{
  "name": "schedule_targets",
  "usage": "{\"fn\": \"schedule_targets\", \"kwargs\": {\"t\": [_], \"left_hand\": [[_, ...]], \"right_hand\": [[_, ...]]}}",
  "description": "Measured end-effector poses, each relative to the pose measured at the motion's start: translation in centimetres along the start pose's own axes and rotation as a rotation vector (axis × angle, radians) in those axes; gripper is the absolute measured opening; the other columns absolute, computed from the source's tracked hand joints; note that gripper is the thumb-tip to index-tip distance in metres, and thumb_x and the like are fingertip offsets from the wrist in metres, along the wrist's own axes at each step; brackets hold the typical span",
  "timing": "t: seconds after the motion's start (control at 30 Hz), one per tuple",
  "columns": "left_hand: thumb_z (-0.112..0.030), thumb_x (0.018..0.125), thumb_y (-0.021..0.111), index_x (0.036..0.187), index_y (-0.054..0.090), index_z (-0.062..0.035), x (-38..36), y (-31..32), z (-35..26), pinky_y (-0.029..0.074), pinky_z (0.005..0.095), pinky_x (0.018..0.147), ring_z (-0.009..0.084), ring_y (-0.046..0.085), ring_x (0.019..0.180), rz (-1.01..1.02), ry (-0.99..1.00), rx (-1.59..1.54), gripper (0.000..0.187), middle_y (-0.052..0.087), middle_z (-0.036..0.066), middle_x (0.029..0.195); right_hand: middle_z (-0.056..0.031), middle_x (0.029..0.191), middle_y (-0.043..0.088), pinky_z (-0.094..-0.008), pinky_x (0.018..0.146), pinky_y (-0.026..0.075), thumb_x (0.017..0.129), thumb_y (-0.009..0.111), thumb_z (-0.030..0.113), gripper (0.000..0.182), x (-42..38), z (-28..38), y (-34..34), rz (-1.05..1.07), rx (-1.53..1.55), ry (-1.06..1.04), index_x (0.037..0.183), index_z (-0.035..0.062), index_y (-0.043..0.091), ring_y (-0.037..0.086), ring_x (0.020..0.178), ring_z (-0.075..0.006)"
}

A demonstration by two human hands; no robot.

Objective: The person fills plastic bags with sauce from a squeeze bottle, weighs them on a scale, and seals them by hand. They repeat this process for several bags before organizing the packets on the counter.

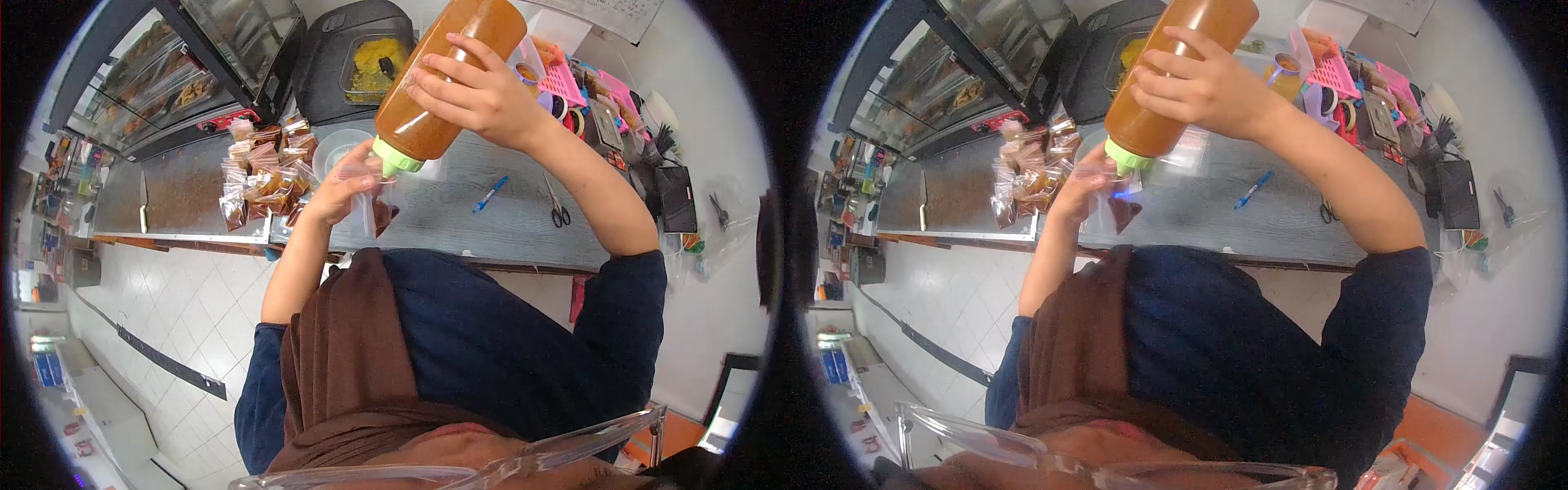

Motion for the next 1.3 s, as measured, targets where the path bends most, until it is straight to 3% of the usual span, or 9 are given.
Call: {"fn": "schedule_targets", "kwargs": {"t": [0.37,0.47,0.67,0.77,0.87,0.97,1.07,1.17,1.3], "left_hand": [[-0.025,0.074,0.075,0.138,0.034,-0.0016,0.5,-1.1,0.5,0.045,0.0301,0.089,0.0179,0.057,0.105,0.060,-0.039,-0.039,0.080,0.058,0.009,0.117],[-0.021,0.075,0.073,0.138,0.035,-0.0020,0.7,-1.3,0.7,0.045,0.0298,0.088,0.0174,0.057,0.104,0.049,-0.038,-0.069,0.077,0.058,0.009,0.117],[-0.013,0.075,0.072,0.135,0.037,-0.0024,1.0,-1.7,-0.1,0.044,0.0268,0.085,0.0142,0.056,0.095,-0.089,0.071,0.083,0.071,0.058,0.005,0.102],[-0.009,0.072,0.075,0.124,0.044,-0.0028,0.8,-2.2,-1.1,0.044,0.0254,0.081,0.0121,0.054,0.089,-0.219,0.185,0.435,0.061,0.056,0.003,0.094],[-0.006,0.067,0.078,0.102,0.047,-0.0053,0.8,-5.9,-0.1,0.044,0.0264,0.075,0.0112,0.051,0.083,-0.300,0.267,0.758,0.047,0.054,0.001,0.089],[-0.007,0.066,0.077,0.102,0.047,-0.0048,0.8,-9.9,1.9,0.044,0.0279,0.074,0.0147,0.052,0.083,-0.341,0.261,1.079,0.048,0.054,0.004,0.089],[-0.011,0.065,0.078,0.101,0.047,-0.0038,-0.4,-13.1,4.7,0.046,0.0321,0.075,0.0230,0.055,0.083,-0.404,0.255,1.249,0.048,0.054,0.010,0.090],[-0.016,0.066,0.078,0.101,0.047,-0.0033,-2.2,-13.4,5.8,0.046,0.0368,0.077,0.0310,0.056,0.086,-0.453,0.236,1.346,0.049,0.055,0.014,0.093],[-0.023,0.071,0.075,0.093,0.053,-0.0034,-3.6,-11.4,4.5,0.046,0.0396,0.076,0.0336,0.057,0.086,-0.518,0.289,1.425,0.037,0.057,0.015,0.090]], "right_hand": [[-0.0016,0.114,0.062,-0.0460,0.105,0.037,0.082,0.054,0.014,0.030,-0.5,-0.1,0.4,0.044,0.026,0.011,0.110,0.0107,0.062,0.056,0.111,-0.0178],[-0.0030,0.121,0.058,-0.0480,0.106,0.035,0.076,0.062,0.014,0.042,-1.4,-0.2,1.6,0.031,0.080,0.096,0.117,0.0108,0.058,0.053,0.116,-0.0194],[-0.0130,0.125,0.050,-0.0497,0.106,0.033,0.051,0.083,0.014,0.088,-6.0,2.7,7.0,0.171,0.467,0.629,0.129,0.0091,0.043,0.047,0.120,-0.0303],[-0.0171,0.121,0.050,-0.0456,0.103,0.036,0.052,0.086,0.019,0.088,-10.7,5.5,11.7,0.063,0.861,1.083,0.128,0.0045,0.042,0.047,0.118,-0.0334],[-0.0194,0.123,0.048,-0.0421,0.100,0.038,0.055,0.088,0.024,0.092,-15.8,7.2,14.6,-0.140,0.768,1.459,0.128,-0.0004,0.038,0.048,0.117,-0.0332],[-0.0223,0.126,0.044,-0.0421,0.100,0.036,0.057,0.088,0.025,0.090,-21.0,9.7,17.0,-0.346,0.596,1.608,0.126,-0.0013,0.038,0.045,0.118,-0.0351],[-0.0209,0.121,0.045,-0.0409,0.100,0.035,0.060,0.087,0.027,0.089,-19.5,10.3,13.8,-0.506,0.429,1.613,0.127,-0.0002,0.036,0.044,0.115,-0.0350],[-0.0172,0.116,0.046,-0.0399,0.099,0.032,0.061,0.086,0.035,0.087,-16.5,12.2,11.8,-0.533,0.004,1.405,0.126,-0.0020,0.040,0.040,0.115,-0.0320],[-0.0155,0.096,0.056,-0.0401,0.081,0.044,0.073,0.076,0.040,0.052,-7.1,14.9,15.8,0.095,0.784,1.324,0.102,0.0007,0.058,0.054,0.091,-0.0310]]}}
Point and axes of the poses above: each hand's wrist, its own x-axis towards the middle knuckle, its own y-axis out of the palm, z = x × y, the point moved 4 cm from there along x, towards the middle knuckle
